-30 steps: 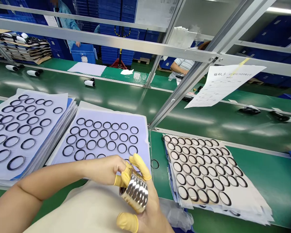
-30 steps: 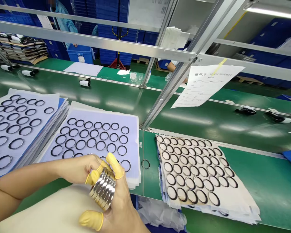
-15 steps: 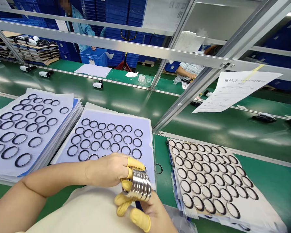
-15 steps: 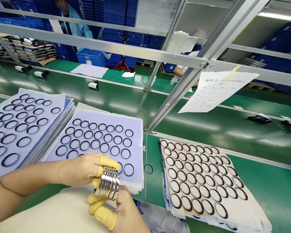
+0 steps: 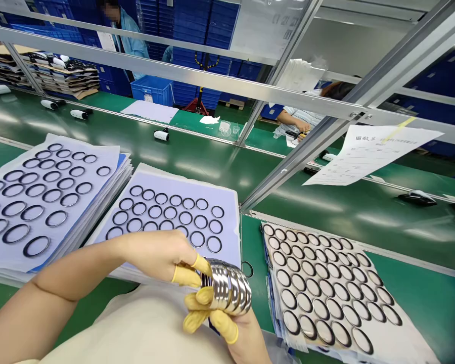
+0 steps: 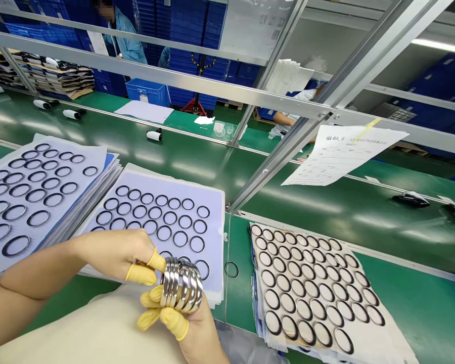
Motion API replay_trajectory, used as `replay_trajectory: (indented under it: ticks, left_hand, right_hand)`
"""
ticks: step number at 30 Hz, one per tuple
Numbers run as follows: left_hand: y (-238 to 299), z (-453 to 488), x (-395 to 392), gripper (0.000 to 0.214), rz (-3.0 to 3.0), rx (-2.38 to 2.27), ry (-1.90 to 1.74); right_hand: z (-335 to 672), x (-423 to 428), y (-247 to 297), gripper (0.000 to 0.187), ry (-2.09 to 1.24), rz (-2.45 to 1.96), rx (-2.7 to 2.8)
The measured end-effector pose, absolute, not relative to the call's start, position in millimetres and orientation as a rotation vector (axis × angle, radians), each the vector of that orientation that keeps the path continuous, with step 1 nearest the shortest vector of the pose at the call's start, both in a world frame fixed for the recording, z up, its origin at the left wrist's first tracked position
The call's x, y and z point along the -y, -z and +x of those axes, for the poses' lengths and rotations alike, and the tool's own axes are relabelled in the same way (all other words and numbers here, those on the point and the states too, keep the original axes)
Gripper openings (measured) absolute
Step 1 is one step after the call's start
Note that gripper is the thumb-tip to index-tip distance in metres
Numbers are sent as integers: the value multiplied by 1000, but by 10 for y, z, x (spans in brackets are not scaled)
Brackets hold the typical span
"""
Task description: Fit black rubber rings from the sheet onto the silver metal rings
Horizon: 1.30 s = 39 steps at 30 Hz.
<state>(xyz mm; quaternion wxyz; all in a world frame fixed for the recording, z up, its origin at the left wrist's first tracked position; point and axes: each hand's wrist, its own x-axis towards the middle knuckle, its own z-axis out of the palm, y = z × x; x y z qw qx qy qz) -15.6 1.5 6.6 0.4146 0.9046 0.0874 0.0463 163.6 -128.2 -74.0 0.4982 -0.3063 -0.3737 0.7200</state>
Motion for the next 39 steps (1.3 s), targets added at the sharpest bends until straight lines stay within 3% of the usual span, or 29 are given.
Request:
replay_trajectory:
  ticks: [6, 11, 32, 39]
  left_hand:
    - [37, -151, -95, 11, 1634, -201, 79]
    - [210, -121, -191, 20, 1260, -150, 164]
    - [308, -88, -145, 48, 1110, -98, 173]
    - [344, 8, 31, 44, 898, -31, 226]
  right_hand:
    - [1525, 1257, 606, 24, -1697, -688, 913]
    - [1488, 1273, 582, 23, -1686, -743, 892]
    - [1531, 1274, 582, 24, -1576, -812, 1097]
    - [1541, 1217, 546, 28, -1543, -769, 1127]
